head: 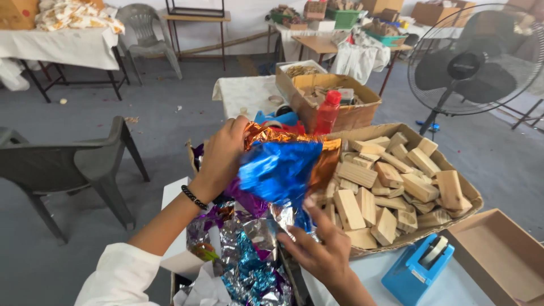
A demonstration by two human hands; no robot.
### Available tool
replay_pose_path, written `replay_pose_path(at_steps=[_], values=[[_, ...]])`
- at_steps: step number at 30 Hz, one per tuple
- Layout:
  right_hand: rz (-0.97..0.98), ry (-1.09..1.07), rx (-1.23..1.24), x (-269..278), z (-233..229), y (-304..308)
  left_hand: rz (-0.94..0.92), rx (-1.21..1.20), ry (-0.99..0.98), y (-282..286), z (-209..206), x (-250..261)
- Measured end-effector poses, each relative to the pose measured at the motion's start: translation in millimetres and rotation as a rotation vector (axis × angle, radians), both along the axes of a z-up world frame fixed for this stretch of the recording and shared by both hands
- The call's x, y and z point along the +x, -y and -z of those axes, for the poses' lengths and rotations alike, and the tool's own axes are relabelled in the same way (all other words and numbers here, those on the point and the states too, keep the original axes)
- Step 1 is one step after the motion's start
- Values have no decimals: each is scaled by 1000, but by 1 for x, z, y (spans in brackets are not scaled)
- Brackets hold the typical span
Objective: Wrapping small wooden objects and blocks in colorful foil wrappers.
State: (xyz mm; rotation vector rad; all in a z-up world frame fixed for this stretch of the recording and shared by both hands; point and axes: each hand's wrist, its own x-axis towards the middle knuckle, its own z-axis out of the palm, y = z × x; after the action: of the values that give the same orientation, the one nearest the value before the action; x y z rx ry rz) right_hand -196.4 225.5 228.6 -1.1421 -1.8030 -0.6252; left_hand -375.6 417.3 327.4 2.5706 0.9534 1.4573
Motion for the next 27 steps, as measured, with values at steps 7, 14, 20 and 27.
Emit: replay_pose_path(at_steps=[7, 14, 20, 27], values=[[110, -196, 154, -24, -25, -12, -91, 85, -167, 24, 35, 11], [243, -437, -92, 10, -19, -8, -107, 68, -186, 16, 63, -3], [131, -1043, -203, 26, 16, 2, -260, -40, -90, -38, 118, -44], [134, -462, -221, -7, 119, -1, -332, -406, 275, -98, 193, -84]])
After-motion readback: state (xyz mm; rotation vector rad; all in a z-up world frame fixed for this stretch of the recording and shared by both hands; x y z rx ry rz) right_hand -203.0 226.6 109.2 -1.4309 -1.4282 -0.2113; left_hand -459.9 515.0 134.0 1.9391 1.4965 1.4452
